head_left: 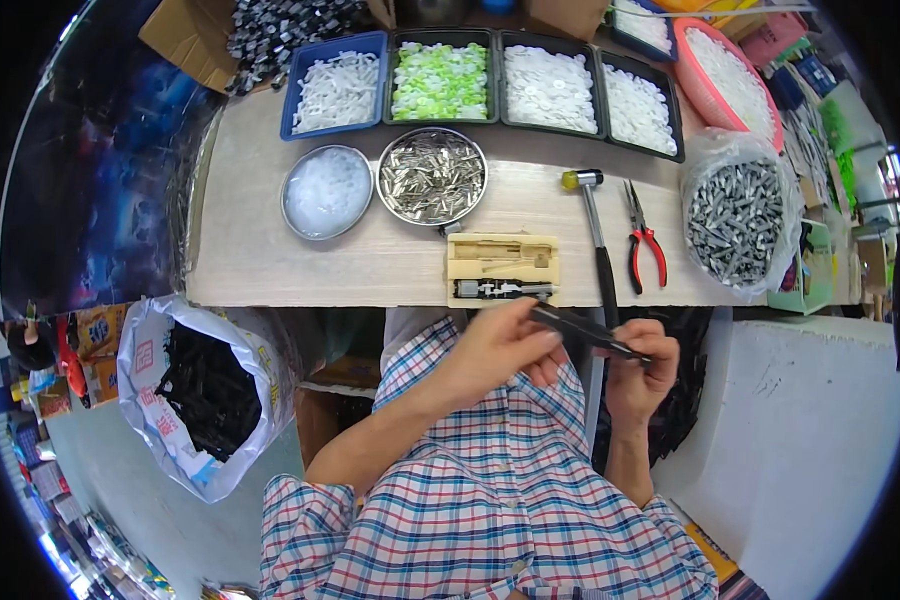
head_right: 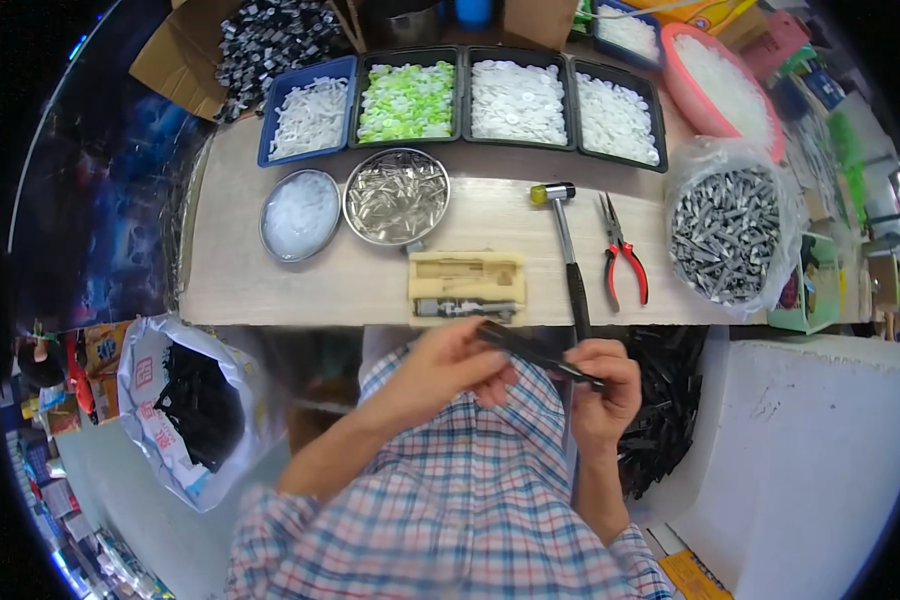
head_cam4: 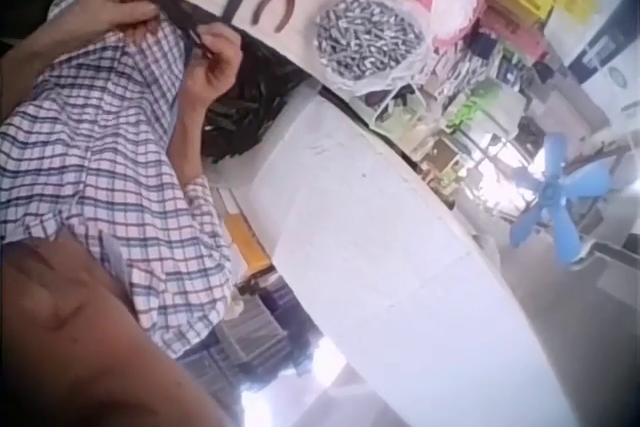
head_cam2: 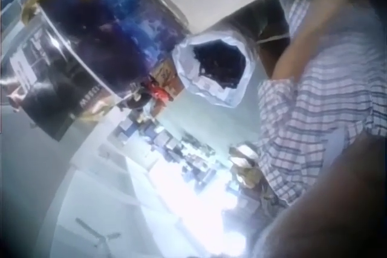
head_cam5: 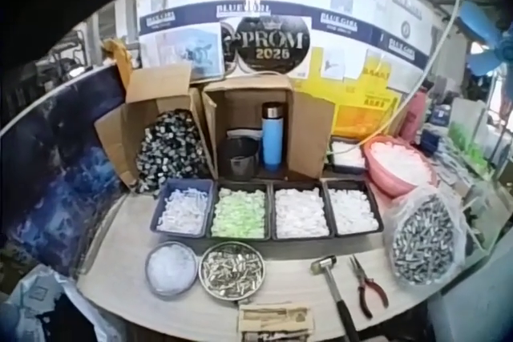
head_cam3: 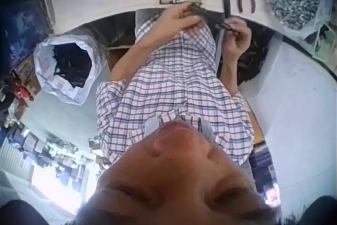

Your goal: Assembling small plastic and metal components at a workbench using a wooden jig and tools.

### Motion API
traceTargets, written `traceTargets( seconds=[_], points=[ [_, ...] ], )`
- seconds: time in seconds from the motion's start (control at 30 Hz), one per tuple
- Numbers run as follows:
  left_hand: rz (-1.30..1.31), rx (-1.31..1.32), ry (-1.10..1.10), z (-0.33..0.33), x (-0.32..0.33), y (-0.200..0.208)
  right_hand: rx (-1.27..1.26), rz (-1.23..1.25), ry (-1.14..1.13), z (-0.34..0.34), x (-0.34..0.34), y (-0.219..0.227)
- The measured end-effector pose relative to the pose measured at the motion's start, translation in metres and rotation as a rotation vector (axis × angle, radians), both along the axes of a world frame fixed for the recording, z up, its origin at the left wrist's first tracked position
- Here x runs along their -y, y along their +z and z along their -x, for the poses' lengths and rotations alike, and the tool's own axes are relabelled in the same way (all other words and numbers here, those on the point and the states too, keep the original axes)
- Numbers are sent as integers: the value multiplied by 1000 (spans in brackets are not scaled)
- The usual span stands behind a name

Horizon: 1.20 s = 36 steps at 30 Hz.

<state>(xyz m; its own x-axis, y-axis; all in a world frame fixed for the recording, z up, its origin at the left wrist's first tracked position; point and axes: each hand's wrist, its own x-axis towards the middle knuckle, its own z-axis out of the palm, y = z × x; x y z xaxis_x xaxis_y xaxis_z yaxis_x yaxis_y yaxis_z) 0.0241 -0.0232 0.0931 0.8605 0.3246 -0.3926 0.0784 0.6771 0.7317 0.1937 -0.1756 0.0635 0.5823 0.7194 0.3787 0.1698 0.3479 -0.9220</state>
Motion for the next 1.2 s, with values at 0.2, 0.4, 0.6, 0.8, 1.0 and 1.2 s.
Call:
traceTargets(
  seconds=[0.2,0.4,0.6,0.8,1.0,1.2],
  points=[
    [158,101,225,56,-20,-19,222,127,265,10,-30,3],
    [287,210,341,63,-19,-6,378,224,306,1,-40,2],
    [-205,-88,340,58,-14,-33,584,467,426,15,-54,29],
    [-684,-169,462,45,-13,-31,726,447,260,16,-70,9],
    [-1179,-345,440,55,-24,-40,821,451,160,9,-87,1],
    [-1306,-331,410,53,-23,-55,878,476,169,8,-84,-6]
  ],
)
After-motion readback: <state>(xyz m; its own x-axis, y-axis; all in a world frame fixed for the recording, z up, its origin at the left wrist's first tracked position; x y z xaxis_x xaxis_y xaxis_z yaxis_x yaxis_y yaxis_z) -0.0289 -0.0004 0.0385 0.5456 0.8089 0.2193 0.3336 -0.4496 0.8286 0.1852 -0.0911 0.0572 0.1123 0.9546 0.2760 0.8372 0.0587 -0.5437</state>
